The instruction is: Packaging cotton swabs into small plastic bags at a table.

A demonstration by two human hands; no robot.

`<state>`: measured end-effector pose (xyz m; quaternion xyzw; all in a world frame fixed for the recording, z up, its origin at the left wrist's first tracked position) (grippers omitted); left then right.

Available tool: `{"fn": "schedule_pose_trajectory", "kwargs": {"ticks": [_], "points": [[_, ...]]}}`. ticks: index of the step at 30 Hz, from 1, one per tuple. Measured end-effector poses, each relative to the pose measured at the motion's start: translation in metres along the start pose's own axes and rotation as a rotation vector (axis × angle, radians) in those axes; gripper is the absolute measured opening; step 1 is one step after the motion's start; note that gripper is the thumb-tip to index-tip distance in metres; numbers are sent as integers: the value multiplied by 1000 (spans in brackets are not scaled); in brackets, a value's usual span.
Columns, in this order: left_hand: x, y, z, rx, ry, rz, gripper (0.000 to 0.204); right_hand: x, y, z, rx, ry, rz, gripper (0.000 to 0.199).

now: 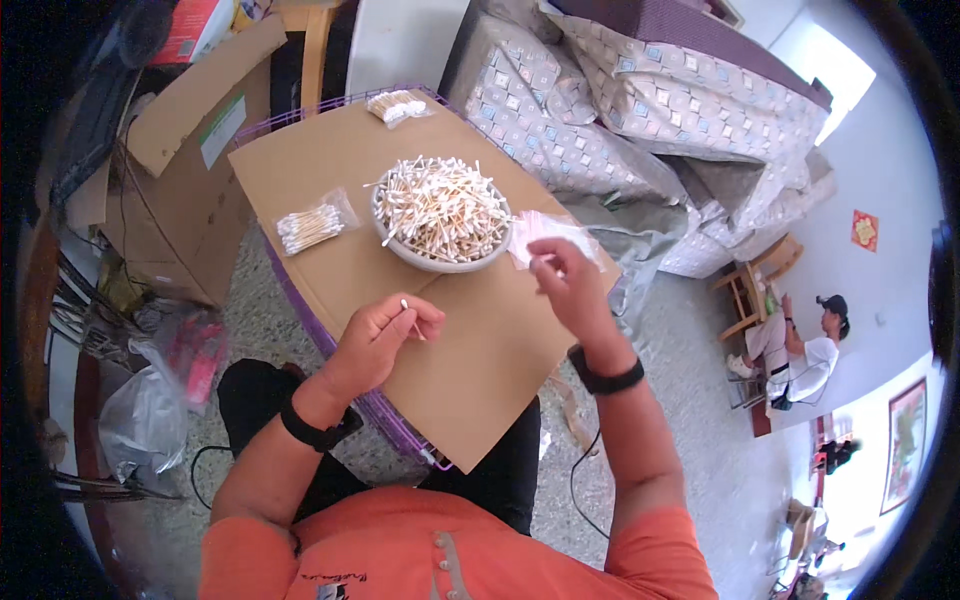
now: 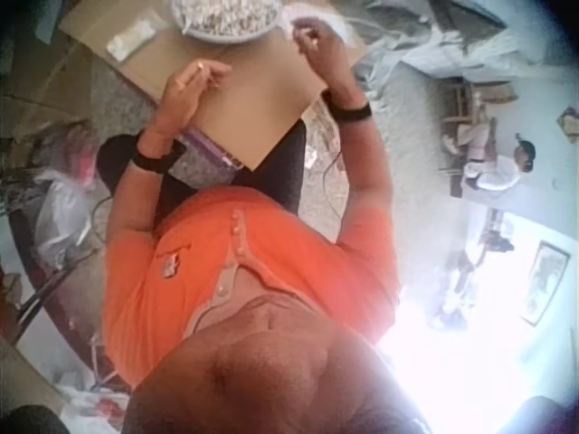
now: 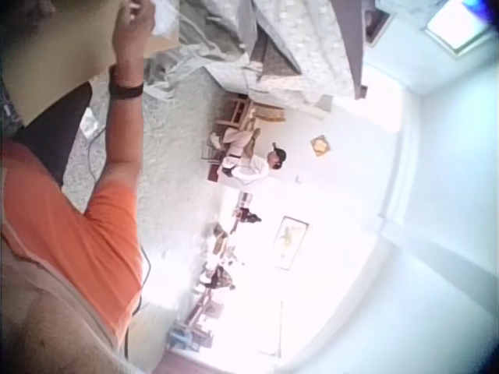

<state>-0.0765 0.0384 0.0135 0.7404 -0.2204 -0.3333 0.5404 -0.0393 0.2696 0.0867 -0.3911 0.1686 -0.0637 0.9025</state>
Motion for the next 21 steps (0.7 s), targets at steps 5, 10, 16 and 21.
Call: {"fn": "schedule_pose_trajectory", "kwargs": {"ticks": [5, 10, 16, 21], "points": [[-2, -4, 1, 25, 15, 34, 21, -51, 34, 0, -100, 29, -30, 33], [0, -1, -2, 27, 11, 63, 20, -67, 48, -19, -181, -1, -123, 19], [1, 1, -1, -67, 23, 22, 19, -52, 33, -2, -133, 101, -105, 13], [4, -4, -2, -25, 11, 134, 20, -30, 15, 25, 205, 255, 89, 13]]}}
Point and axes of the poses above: each hand's wrist, its own x-axis away from the middle knuckle, its own z-axis out of the back of the hand, y = z × x, the point moved 9 cm from there along -x, towards the middle knuckle
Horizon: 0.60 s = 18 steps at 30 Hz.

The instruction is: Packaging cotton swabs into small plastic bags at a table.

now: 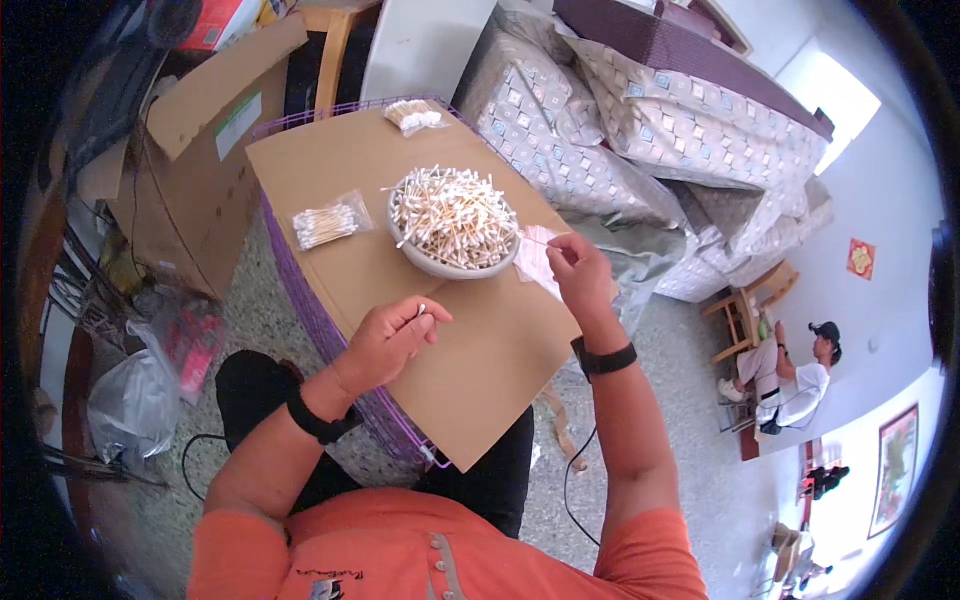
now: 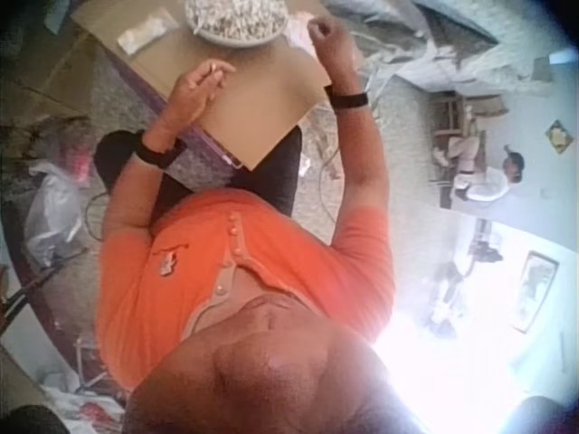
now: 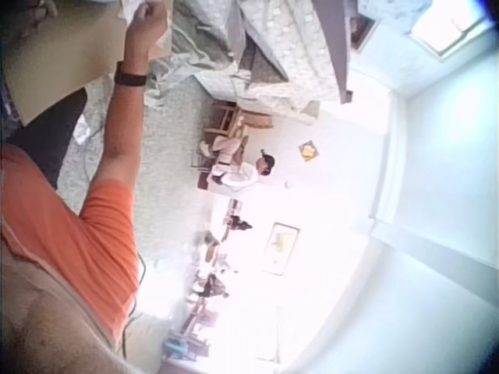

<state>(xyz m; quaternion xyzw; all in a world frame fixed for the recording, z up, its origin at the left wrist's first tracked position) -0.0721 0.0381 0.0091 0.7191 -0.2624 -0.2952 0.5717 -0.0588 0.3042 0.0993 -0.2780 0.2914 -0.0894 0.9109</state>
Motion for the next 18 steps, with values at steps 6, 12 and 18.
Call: {"fn": "schedule_pose_trajectory", "kwargs": {"ticks": [6, 12, 18], "points": [[-1, 2, 1, 28, 24, -98, 22, 46, 2, 14, -267, -36, -233, 14], [-1, 1, -1, 1, -13, -94, 21, 130, -33, -34, -847, -168, -477, 11], [1, 5, -2, -31, -24, -78, 16, 148, -55, -64, -836, -241, -408, 8]]}}
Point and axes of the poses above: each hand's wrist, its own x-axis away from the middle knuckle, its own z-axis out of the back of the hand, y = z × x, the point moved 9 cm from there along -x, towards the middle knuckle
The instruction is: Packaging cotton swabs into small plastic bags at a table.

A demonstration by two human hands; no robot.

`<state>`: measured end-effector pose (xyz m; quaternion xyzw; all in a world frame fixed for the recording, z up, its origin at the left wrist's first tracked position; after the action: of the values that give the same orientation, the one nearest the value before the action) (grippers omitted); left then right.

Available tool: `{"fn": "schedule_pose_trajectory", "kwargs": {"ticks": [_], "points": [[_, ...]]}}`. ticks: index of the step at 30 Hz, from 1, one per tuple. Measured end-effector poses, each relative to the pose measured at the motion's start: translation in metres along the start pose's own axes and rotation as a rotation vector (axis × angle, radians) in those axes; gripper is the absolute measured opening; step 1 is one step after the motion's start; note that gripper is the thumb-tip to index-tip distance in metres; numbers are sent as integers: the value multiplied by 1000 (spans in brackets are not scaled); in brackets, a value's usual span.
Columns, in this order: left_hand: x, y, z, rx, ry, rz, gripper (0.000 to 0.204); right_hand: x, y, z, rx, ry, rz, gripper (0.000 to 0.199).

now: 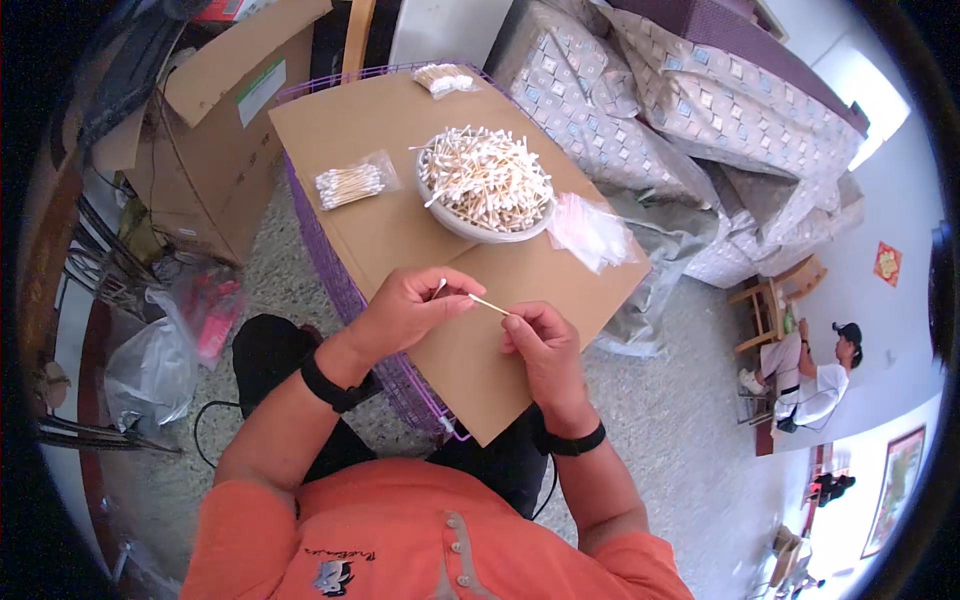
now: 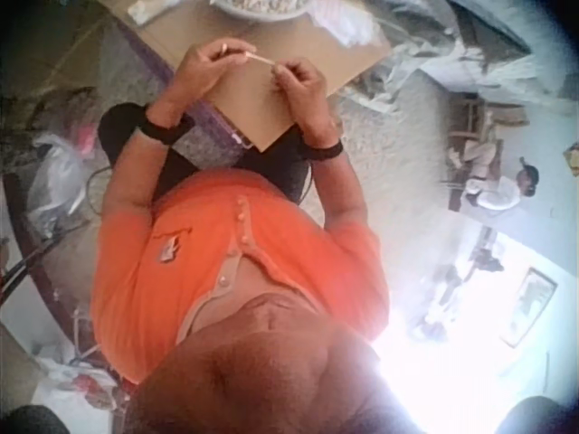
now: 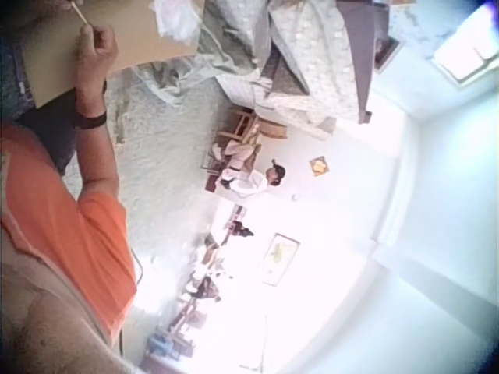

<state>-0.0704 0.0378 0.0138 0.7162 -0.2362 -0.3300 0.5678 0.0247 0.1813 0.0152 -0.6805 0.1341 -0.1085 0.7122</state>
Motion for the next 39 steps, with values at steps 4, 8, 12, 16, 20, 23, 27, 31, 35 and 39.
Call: {"fn": "schedule_pose_trajectory", "kwargs": {"ticks": [4, 8, 12, 16, 20, 23, 27, 31, 35, 39], "points": [[0, 1, 0, 43, 8, -3, 14, -1, 3, -6, 80, 2, 45, 6], [-1, -1, 0, 36, -2, 5, 14, -1, 2, -9, 185, 11, 116, 5], [-1, -2, -2, -6, -17, -8, 12, 0, 1, -10, 256, 12, 125, 5], [-2, 3, -4, -121, -38, -34, 10, 3, -3, -9, 316, 47, 175, 5], [0, 4, -4, -119, -28, 2, 10, 4, -10, -11, 281, 68, 212, 5], [0, 3, -3, -113, -20, -28, 10, 4, -10, -11, 330, 42, 207, 5], [0, 8, -6, -153, -30, -46, 11, 5, -4, -10, 284, 43, 183, 6], [0, 8, -6, -171, -31, -41, 11, 5, -1, -9, 257, 50, 164, 6], [0, 11, -6, -162, -1, -92, 12, 5, -3, -10, 283, 44, 194, 7], [0, 13, -6, -192, -10, -89, 13, 5, -11, -11, 377, 37, 271, 7]]}}
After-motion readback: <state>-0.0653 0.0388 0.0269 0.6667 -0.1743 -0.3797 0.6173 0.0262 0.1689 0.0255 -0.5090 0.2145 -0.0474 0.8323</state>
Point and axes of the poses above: each hand's wrist, its own x-axis away from the middle knuckle, its own z-axis out of the back of the hand, y = z × x, the point moved 9 cm from there along -x, towards the middle knuckle
